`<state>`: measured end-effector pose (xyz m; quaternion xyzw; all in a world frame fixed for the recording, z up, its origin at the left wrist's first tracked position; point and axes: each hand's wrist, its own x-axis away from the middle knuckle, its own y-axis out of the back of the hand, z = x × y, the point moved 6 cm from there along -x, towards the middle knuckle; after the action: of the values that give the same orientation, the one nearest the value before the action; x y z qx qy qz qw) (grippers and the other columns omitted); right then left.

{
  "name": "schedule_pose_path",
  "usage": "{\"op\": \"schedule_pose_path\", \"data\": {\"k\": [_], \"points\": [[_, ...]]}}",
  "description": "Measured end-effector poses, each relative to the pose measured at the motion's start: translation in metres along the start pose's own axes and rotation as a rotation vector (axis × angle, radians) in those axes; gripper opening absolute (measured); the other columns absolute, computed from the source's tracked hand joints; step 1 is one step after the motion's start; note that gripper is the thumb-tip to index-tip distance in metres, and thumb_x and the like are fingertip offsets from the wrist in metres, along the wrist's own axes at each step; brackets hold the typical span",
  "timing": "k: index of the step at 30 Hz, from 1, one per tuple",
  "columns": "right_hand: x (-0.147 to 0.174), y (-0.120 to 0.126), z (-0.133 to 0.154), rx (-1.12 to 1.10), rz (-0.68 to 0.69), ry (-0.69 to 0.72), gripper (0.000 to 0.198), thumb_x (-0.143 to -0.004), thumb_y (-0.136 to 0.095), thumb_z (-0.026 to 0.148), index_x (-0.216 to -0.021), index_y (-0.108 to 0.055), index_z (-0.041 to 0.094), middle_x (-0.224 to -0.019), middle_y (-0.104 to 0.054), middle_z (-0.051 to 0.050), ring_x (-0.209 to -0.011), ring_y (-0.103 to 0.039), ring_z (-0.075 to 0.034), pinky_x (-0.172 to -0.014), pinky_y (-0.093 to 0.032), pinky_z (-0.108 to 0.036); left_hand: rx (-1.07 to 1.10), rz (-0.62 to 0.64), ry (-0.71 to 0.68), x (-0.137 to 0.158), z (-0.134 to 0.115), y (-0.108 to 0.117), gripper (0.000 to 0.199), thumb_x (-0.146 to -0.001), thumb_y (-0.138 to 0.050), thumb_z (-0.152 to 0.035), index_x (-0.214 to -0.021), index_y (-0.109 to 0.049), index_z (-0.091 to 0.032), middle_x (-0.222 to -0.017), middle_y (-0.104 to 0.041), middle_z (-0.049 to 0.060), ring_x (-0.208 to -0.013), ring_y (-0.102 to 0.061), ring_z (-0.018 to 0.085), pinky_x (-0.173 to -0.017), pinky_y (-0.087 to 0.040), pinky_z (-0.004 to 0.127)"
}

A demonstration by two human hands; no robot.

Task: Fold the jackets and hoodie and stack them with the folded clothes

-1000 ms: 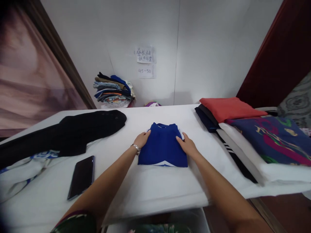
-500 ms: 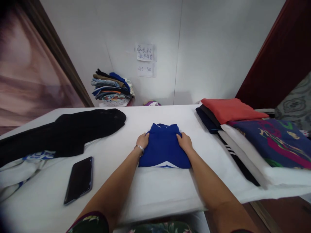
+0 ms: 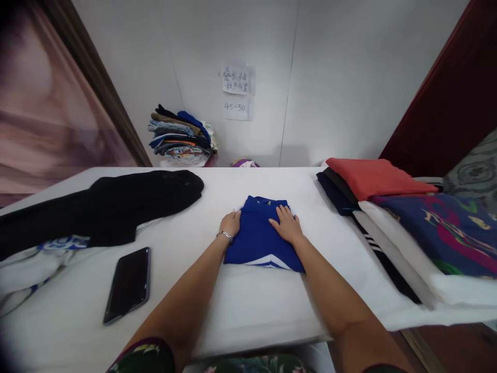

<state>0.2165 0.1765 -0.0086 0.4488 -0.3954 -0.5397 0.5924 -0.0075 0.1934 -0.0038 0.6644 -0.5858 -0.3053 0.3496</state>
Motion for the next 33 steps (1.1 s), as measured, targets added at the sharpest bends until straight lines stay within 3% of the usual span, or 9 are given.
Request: {"op": "schedule_pose_path", "data": {"k": [5, 9, 12, 15, 19, 22, 29, 33], "points": [[-0.001, -0.004, -0.005, 0.007, -0.018, 0.014, 0.068, -0.092, -0.025, 0.060, -0.148, -0.023, 0.020, -0.156, -0.017, -0.006, -0.143, -0.011, -0.024, -0.111, -0.021, -0.051, -0.022, -0.022, 0.020, 0.003, 0.004, 0.008, 0.036, -0.093, -0.037, -0.039, -0.093, -0.067, -0.019, -0.100, -0.071, 0.012, -0.096, -0.064, 0.024, -0.079, -0.045, 0.031], [-0.002, -0.005, -0.005, 0.001, -0.011, 0.017, 0.068, -0.092, -0.026, 0.059, -0.148, -0.023, 0.022, -0.156, -0.016, -0.006, -0.143, -0.010, -0.024, -0.110, -0.021, -0.051, -0.027, -0.066, 0.006, 0.015, -0.008, 0.027, 0.033, -0.090, -0.043, -0.039, -0.112, -0.060, -0.021, -0.108, -0.069, 0.008, -0.102, -0.062, 0.023, -0.083, -0.045, 0.032], [-0.003, -0.006, -0.006, -0.007, -0.014, 0.024, 0.068, -0.092, -0.026, 0.059, -0.148, -0.023, 0.022, -0.156, -0.016, -0.007, -0.143, -0.010, -0.025, -0.110, -0.021, -0.051, -0.062, -0.120, -0.225, 0.032, -0.041, 0.035, 0.043, -0.091, -0.041, -0.044, -0.125, -0.053, -0.019, -0.128, -0.059, 0.008, -0.120, -0.051, 0.021, -0.099, -0.038, 0.032], [-0.004, -0.006, -0.007, -0.015, -0.014, 0.029, 0.068, -0.092, -0.025, 0.059, -0.148, -0.023, 0.021, -0.156, -0.016, -0.006, -0.143, -0.010, -0.025, -0.110, -0.021, -0.052, -0.185, -0.045, -0.434, 0.047, -0.063, 0.017, 0.059, -0.089, -0.037, -0.055, -0.135, -0.045, -0.018, -0.147, -0.040, 0.010, -0.137, -0.029, 0.025, -0.112, -0.020, 0.042], [-0.003, -0.006, -0.007, -0.029, -0.016, 0.028, 0.069, -0.091, -0.025, 0.060, -0.148, -0.024, 0.020, -0.156, -0.017, -0.006, -0.143, -0.010, -0.024, -0.111, -0.021, -0.052, -0.282, 0.186, -0.347, 0.048, -0.047, -0.020, 0.076, -0.086, -0.028, -0.065, -0.144, -0.030, -0.017, -0.156, -0.018, 0.009, -0.143, -0.011, 0.028, -0.114, -0.013, 0.051], [-0.003, -0.006, -0.006, -0.041, -0.009, 0.021, 0.069, -0.091, -0.027, 0.059, -0.148, -0.024, 0.019, -0.156, -0.016, -0.006, -0.143, -0.009, -0.024, -0.111, -0.020, -0.052, -0.260, 0.205, -0.341, 0.044, -0.038, -0.028, 0.079, -0.085, -0.024, -0.068, -0.146, -0.026, -0.018, -0.157, -0.013, 0.007, -0.144, -0.007, 0.026, -0.114, -0.012, 0.051], [0.000, 0.006, -0.009, -0.208, 0.116, 0.015, 0.074, -0.088, -0.038, 0.060, -0.147, -0.027, 0.017, -0.156, -0.015, -0.008, -0.144, -0.006, -0.024, -0.115, -0.013, -0.046, -0.045, 0.218, -0.300, 0.041, -0.032, -0.018, 0.069, -0.087, -0.035, -0.060, -0.142, -0.035, -0.020, -0.155, -0.020, 0.006, -0.143, -0.012, 0.023, -0.115, -0.012, 0.046], [0.030, 0.014, -0.015, -0.389, 0.105, 0.011, 0.075, -0.085, -0.040, 0.065, -0.143, -0.038, 0.017, -0.154, -0.023, -0.009, -0.143, -0.012, -0.023, -0.117, -0.010, -0.040, 0.100, 0.098, -0.220, 0.048, -0.014, -0.001, 0.059, -0.089, -0.040, -0.051, -0.136, -0.044, -0.017, -0.151, -0.032, 0.009, -0.140, -0.024, 0.020, -0.113, -0.021, 0.033]]}}
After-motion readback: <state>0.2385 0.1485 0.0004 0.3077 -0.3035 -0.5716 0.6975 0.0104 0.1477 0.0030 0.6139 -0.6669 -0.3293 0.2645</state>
